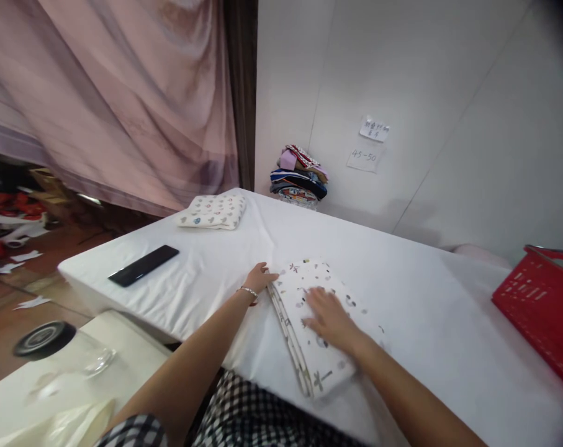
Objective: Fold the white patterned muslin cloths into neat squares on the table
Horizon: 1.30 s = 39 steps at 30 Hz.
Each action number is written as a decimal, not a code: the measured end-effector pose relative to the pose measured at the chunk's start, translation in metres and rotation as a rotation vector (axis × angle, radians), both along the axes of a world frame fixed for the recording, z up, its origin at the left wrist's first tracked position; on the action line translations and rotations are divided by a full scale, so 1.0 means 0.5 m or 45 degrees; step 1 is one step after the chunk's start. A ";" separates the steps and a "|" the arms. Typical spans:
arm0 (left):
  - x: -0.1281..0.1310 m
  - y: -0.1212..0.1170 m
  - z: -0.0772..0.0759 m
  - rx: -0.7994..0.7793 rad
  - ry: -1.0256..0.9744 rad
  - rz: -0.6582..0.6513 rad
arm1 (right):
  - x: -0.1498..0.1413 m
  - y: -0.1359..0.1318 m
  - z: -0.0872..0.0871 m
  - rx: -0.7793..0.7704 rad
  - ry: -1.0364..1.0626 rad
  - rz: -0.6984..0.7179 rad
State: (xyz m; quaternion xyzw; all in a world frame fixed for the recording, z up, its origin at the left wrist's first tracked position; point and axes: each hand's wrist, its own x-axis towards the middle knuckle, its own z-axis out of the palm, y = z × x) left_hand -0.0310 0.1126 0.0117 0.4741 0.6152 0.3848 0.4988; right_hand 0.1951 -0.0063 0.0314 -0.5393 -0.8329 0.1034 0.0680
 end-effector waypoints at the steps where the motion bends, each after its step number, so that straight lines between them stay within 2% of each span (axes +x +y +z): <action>1: -0.002 0.001 -0.004 -0.010 -0.051 0.009 | -0.018 -0.005 -0.007 -0.014 -0.018 0.036; 6: -0.006 0.002 -0.019 -0.004 -0.160 0.010 | -0.052 -0.037 -0.011 -0.053 0.010 0.044; 11: -0.003 0.003 -0.021 -0.002 -0.140 0.027 | -0.073 -0.083 0.003 -0.054 0.080 0.183; 15: -0.002 0.007 -0.028 0.010 -0.102 0.036 | -0.093 -0.106 0.008 0.028 0.187 0.137; 18: -0.005 0.010 -0.038 0.047 -0.057 0.037 | -0.107 -0.103 0.012 0.134 0.245 -0.042; 21: -0.008 0.005 -0.042 0.093 -0.006 0.031 | -0.120 -0.090 0.010 0.175 0.188 -0.179; 28: -0.010 -0.021 -0.034 0.211 0.088 0.010 | -0.132 -0.069 -0.006 0.215 0.165 -0.227; 35: -0.006 -0.027 -0.026 0.171 0.011 0.069 | -0.140 -0.072 -0.006 0.172 0.336 -0.121; 39: -0.008 -0.024 -0.030 0.153 -0.027 0.061 | -0.134 -0.066 -0.005 0.187 0.312 -0.279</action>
